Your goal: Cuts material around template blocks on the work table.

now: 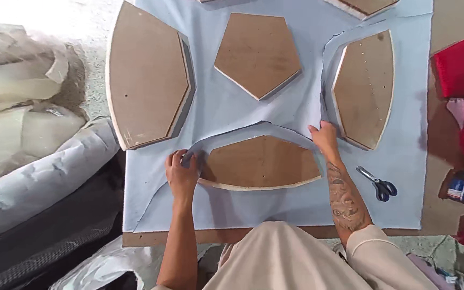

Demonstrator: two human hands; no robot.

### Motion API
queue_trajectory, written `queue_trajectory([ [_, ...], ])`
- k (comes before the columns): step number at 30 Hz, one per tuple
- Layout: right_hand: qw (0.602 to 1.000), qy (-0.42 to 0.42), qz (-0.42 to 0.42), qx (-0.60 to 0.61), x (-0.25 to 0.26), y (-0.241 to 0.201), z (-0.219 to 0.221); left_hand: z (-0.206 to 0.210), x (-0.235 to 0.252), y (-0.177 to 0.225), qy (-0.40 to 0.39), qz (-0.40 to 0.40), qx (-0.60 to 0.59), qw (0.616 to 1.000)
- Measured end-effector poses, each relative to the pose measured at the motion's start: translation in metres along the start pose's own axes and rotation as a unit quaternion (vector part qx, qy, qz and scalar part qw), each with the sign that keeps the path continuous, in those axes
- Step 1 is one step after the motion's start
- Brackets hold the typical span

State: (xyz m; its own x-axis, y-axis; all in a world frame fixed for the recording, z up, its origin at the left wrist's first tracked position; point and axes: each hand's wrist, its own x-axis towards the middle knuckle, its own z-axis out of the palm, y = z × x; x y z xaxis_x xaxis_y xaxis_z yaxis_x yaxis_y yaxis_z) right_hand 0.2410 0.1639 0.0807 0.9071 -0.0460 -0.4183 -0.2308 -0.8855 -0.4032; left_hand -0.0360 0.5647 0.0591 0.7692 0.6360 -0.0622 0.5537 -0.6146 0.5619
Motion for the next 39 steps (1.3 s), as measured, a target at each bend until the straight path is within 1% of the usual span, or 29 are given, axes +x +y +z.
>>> queue_trajectory([
  [2, 0.997, 0.014, 0.021, 0.069, 0.006, 0.026, -0.012, 0.004, 0.014, 0.021, -0.031, 0.063, -0.012, 0.997],
  [4, 0.992, 0.001, 0.047, 0.118, 0.014, 0.052, -0.013, 0.018, 0.038, 0.042, -0.091, 0.11, 0.012, 0.99],
  [5, 0.991, -0.007, 0.046, 0.122, 0.018, 0.056, -0.01, 0.021, 0.051, 0.049, -0.115, 0.109, 0.031, 0.987],
  [6, 0.992, -0.011, 0.038, 0.117, 0.02, 0.057, -0.005, 0.021, 0.066, 0.052, -0.121, 0.098, 0.043, 0.987],
  [7, 0.994, -0.01, 0.024, 0.106, 0.02, 0.057, -0.003, 0.018, 0.079, 0.051, -0.101, 0.079, 0.045, 0.991],
  [8, 0.996, -0.005, 0.004, 0.093, 0.02, 0.056, -0.001, 0.012, 0.088, 0.045, -0.054, 0.054, 0.04, 0.996],
  [10, 0.999, 0.011, -0.031, 0.037, 0.014, 0.056, -0.001, -0.01, 0.1, 0.022, 0.078, -0.026, 0.034, 0.996],
  [12, 0.997, 0.036, -0.057, -0.033, 0.0, 0.054, -0.01, -0.041, 0.115, -0.019, 0.184, -0.131, 0.035, 0.974],
  [13, 0.994, 0.058, -0.065, -0.063, -0.01, 0.051, -0.016, -0.059, 0.125, -0.044, 0.208, -0.178, 0.017, 0.962],
  [14, 0.99, 0.087, -0.071, -0.08, -0.021, 0.047, -0.022, -0.073, 0.134, -0.07, 0.207, -0.218, -0.019, 0.954],
  [15, 0.987, 0.113, -0.072, -0.086, -0.032, 0.045, -0.025, -0.083, 0.138, -0.094, 0.183, -0.246, -0.067, 0.949],
  [17, 0.986, 0.127, -0.088, -0.068, -0.049, 0.041, -0.027, -0.089, 0.142, -0.128, 0.091, -0.256, -0.163, 0.948],
  [19, 0.988, 0.092, -0.115, -0.036, -0.058, 0.044, -0.024, -0.084, 0.139, -0.135, 0.013, -0.226, -0.214, 0.95],
  [20, 0.988, 0.083, -0.129, -0.026, -0.061, 0.049, -0.022, -0.081, 0.137, -0.132, 0.009, -0.216, -0.2, 0.956],
  [22, 0.985, 0.098, -0.139, -0.032, -0.066, 0.067, -0.024, -0.074, 0.131, -0.116, 0.079, -0.195, -0.102, 0.972],
  [23, 0.984, 0.116, -0.129, -0.045, -0.07, 0.081, -0.028, -0.072, 0.127, -0.101, 0.112, -0.167, -0.048, 0.978],
  [24, 0.983, 0.136, -0.111, -0.059, -0.076, 0.096, -0.035, -0.07, 0.121, -0.083, 0.133, -0.13, -0.018, 0.982],
  [25, 0.982, 0.155, -0.086, -0.07, -0.082, 0.112, -0.042, -0.068, 0.115, -0.064, 0.138, -0.078, -0.015, 0.987],
  [26, 0.98, 0.178, -0.05, -0.079, -0.091, 0.129, -0.049, -0.063, 0.108, -0.043, 0.121, -0.017, -0.032, 0.992],
  [27, 0.974, 0.205, -0.003, -0.092, -0.101, 0.148, -0.058, -0.054, 0.101, -0.021, 0.08, 0.04, -0.06, 0.994],
  [29, 0.953, 0.242, 0.112, -0.145, -0.121, 0.202, -0.075, -0.025, 0.087, 0.023, -0.059, 0.12, -0.104, 0.986],
  [30, 0.945, 0.233, 0.162, -0.162, -0.131, 0.234, -0.081, -0.008, 0.082, 0.046, -0.129, 0.153, -0.101, 0.974],
  [31, 0.946, 0.2, 0.196, -0.161, -0.142, 0.267, -0.085, 0.01, 0.078, 0.067, -0.19, 0.18, -0.086, 0.961],
  [32, 0.953, 0.162, 0.207, -0.147, -0.152, 0.299, -0.087, 0.026, 0.075, 0.088, -0.243, 0.201, -0.062, 0.947],
  [33, 0.963, 0.131, 0.199, -0.126, -0.161, 0.326, -0.087, 0.042, 0.073, 0.106, -0.285, 0.221, -0.044, 0.932],
  [35, 0.974, 0.112, 0.174, -0.095, -0.175, 0.359, -0.083, 0.066, 0.076, 0.137, -0.326, 0.235, -0.027, 0.915],
  [36, 0.976, 0.126, 0.156, -0.087, -0.178, 0.367, -0.082, 0.072, 0.08, 0.152, -0.309, 0.223, -0.038, 0.924],
  [37, 0.977, 0.147, 0.136, -0.077, -0.178, 0.371, -0.082, 0.076, 0.088, 0.164, -0.266, 0.198, -0.059, 0.942],
  [39, 0.978, 0.177, 0.093, -0.067, -0.175, 0.378, -0.087, 0.082, 0.116, 0.176, -0.152, 0.121, -0.127, 0.973],
])
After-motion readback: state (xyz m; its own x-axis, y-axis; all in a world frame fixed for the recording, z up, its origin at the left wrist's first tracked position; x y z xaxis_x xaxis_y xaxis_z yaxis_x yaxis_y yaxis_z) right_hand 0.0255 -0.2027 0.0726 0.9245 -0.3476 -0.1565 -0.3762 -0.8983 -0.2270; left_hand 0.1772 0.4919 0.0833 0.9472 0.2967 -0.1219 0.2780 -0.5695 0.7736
